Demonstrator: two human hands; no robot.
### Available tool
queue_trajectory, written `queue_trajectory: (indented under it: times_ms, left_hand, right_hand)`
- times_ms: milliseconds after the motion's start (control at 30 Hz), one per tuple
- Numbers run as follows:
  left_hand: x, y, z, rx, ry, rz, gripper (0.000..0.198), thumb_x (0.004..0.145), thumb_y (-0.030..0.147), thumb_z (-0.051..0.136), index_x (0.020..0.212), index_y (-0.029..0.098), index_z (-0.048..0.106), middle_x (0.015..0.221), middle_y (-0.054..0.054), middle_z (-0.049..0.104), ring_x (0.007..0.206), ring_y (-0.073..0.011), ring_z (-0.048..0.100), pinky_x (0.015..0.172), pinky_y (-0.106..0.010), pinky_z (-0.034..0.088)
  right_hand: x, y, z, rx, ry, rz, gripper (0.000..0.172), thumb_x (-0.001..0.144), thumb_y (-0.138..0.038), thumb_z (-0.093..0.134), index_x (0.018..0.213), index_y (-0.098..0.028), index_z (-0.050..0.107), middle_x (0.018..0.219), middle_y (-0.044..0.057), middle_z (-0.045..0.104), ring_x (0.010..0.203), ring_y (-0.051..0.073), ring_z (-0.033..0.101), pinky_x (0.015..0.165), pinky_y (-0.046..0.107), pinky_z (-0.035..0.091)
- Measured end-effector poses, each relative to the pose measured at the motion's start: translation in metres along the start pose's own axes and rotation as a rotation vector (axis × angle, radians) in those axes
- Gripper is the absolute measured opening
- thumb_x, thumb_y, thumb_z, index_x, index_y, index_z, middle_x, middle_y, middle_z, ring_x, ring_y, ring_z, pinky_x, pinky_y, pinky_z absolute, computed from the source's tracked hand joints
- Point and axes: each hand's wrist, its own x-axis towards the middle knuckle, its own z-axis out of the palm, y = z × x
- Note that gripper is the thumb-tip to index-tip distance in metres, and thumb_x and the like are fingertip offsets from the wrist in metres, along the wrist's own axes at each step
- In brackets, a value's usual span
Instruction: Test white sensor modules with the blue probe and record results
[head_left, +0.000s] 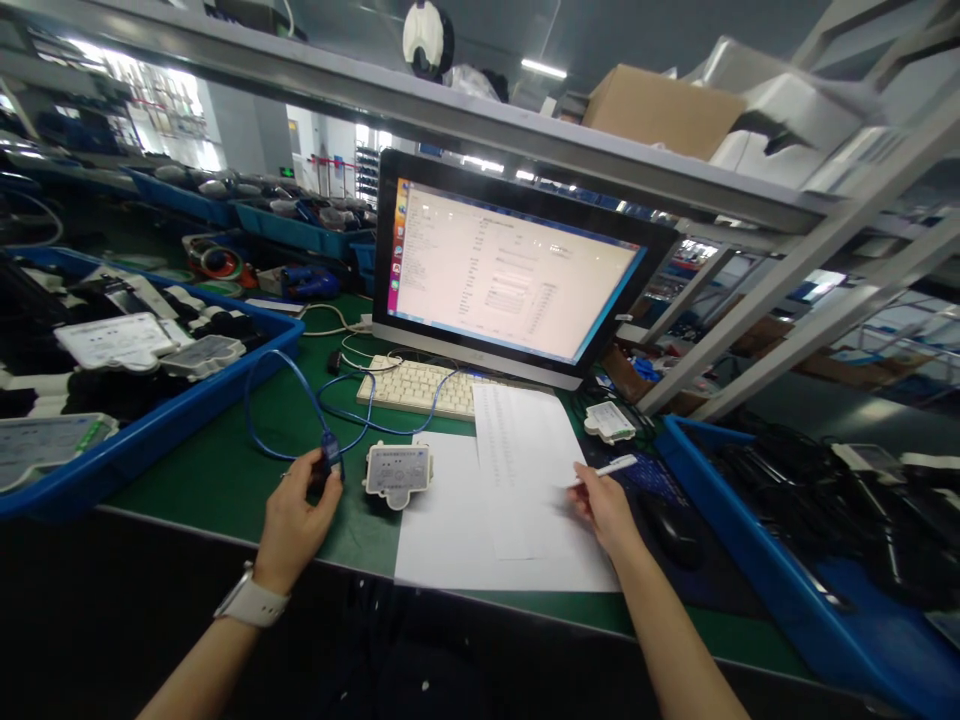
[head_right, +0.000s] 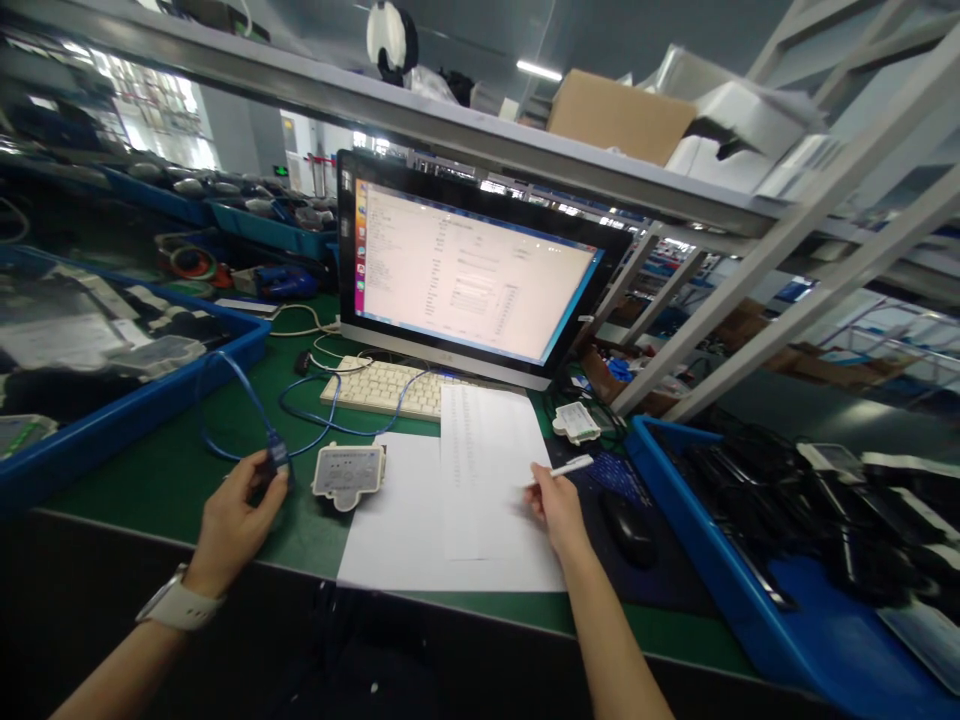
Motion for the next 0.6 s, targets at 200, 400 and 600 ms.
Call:
queue_trajectory:
  times_ms: [200, 400, 600]
  left_hand:
    - [0.0, 0.004, 0.002, 0.058, -0.078, -0.06, 0.041, 0.081, 0.042, 0.042, 0.11, 0.014, 0.052, 0.079, -0.005, 0.059, 0.066, -0.019, 0.058, 0.065, -0.031, 0.048]
    - [-0.001, 0.005, 0.0, 0.079, -0.087, 0.071, 0.037, 0.084, 0.04, 0.042, 0.11, 0.015, 0.051, 0.095, -0.009, 0.059, 0.089, -0.0236, 0.058, 0.081, -0.038, 0.047]
    - [-0.013, 0.033, 0.004, 0.107, -0.197, 0.186, 0.079, 0.068, 0.048, 0.067, 0.132, 0.018, 0.034, 0.13, -0.015, 0.043, 0.122, -0.0317, 0.041, 0.101, -0.048, 0.036]
  right_hand:
    - [0.003, 0.014, -0.054, -0.409, -0.017, 0.039, 0.049, 0.061, -0.063, 0.058, 0.039, -0.022, 0.042, 0.033, 0.0, 0.044, 0.031, 0.012, 0.037, 0.035, 0.024, 0.027]
    - [-0.012, 0.025, -0.057, -0.561, 0.212, -0.169, 0.05, 0.067, -0.065, 0.045, 0.039, -0.025, 0.033, 0.034, -0.001, 0.039, 0.039, 0.017, 0.04, 0.046, 0.031, 0.034]
    - [-0.017, 0.025, -0.058, -0.473, 0.335, -0.025, 0.042, 0.057, -0.064, 0.046, 0.035, -0.029, 0.039, 0.038, 0.004, 0.044, 0.04, 0.019, 0.044, 0.051, 0.037, 0.034]
